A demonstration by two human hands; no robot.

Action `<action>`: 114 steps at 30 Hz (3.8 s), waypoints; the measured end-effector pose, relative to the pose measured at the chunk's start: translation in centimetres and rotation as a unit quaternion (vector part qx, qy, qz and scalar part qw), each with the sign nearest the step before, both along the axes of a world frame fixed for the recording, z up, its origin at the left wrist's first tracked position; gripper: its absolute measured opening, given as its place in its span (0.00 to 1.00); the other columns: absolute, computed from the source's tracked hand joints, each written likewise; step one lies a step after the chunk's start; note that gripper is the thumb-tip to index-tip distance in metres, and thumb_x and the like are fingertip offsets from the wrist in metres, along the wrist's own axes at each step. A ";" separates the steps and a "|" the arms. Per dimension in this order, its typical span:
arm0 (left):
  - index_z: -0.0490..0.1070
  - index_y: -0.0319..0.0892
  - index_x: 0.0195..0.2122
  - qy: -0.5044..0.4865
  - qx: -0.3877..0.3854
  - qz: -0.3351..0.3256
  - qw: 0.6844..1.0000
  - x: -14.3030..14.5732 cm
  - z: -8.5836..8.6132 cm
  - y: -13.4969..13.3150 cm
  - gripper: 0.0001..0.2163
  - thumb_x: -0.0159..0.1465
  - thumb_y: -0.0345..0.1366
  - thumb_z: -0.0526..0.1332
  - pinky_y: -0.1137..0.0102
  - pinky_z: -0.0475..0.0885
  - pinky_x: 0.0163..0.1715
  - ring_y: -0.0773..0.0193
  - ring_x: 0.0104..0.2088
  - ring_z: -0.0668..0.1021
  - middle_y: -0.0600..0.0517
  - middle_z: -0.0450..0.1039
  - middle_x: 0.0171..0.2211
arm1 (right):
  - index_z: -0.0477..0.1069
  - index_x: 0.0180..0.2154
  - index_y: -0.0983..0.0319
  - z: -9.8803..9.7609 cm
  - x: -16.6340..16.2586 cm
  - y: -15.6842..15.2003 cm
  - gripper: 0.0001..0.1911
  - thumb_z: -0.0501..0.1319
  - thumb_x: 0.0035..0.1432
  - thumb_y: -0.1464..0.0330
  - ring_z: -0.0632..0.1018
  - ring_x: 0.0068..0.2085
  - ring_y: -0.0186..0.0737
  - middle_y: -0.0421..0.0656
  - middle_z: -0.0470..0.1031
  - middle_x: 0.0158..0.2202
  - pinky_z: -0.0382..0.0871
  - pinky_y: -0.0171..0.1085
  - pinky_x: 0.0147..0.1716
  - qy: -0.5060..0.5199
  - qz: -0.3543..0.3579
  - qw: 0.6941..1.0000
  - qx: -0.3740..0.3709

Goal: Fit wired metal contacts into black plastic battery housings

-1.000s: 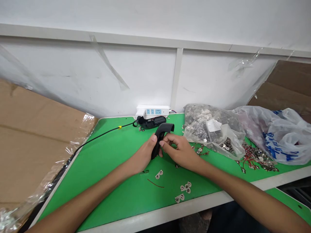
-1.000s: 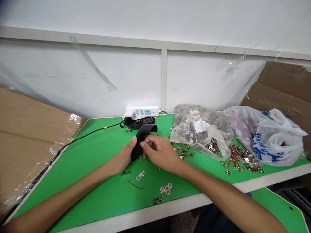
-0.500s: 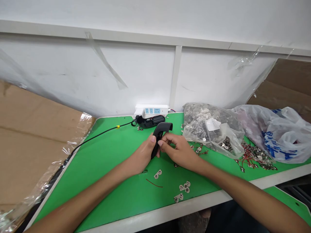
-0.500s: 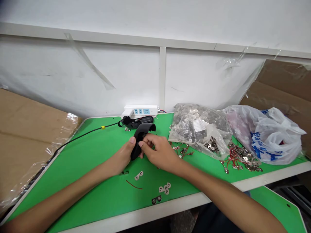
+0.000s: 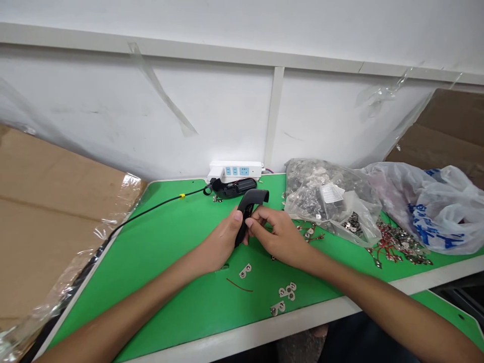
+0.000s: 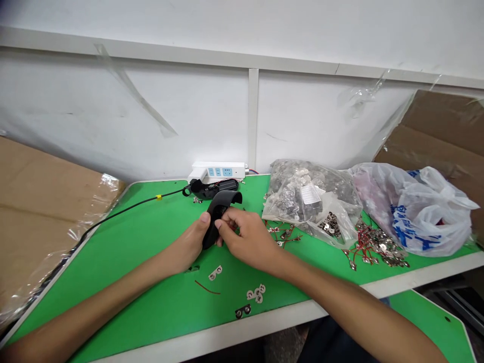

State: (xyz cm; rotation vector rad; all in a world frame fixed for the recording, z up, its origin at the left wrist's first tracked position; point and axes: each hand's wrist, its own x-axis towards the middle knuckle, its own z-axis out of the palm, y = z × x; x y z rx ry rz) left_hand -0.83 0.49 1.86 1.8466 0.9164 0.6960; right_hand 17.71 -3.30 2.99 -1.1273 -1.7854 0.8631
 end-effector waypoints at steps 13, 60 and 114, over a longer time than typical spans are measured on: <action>0.64 0.44 0.38 -0.026 -0.025 0.004 0.999 0.1 -1.1 -0.3 0.33 0.71 0.68 0.36 0.63 0.71 0.38 0.58 0.35 0.70 0.49 0.69 0.33 | 0.69 0.37 0.59 -0.5 0.2 0.8 0.15 0.59 0.74 0.56 0.81 0.36 0.39 0.40 0.79 0.33 0.74 0.39 0.39 0.106 0.089 0.987 -0.076; 0.71 0.43 0.35 -0.027 -0.039 0.011 0.999 0.3 -0.8 -0.2 0.36 0.73 0.65 0.33 0.62 0.70 0.38 0.56 0.34 0.72 0.48 0.72 0.31 | 0.71 0.35 0.59 -0.1 0.6 0.7 0.17 0.56 0.75 0.58 0.81 0.37 0.38 0.41 0.81 0.33 0.73 0.39 0.41 0.035 0.072 0.996 -0.029; 0.65 0.44 0.35 -0.034 -0.002 0.033 0.999 0.5 -1.1 -0.1 0.32 0.73 0.66 0.37 0.62 0.68 0.38 0.58 0.32 0.72 0.50 0.72 0.30 | 0.70 0.38 0.59 0.4 0.9 0.4 0.12 0.53 0.77 0.64 0.75 0.31 0.36 0.39 0.80 0.36 0.66 0.38 0.33 -0.052 0.066 0.996 -0.003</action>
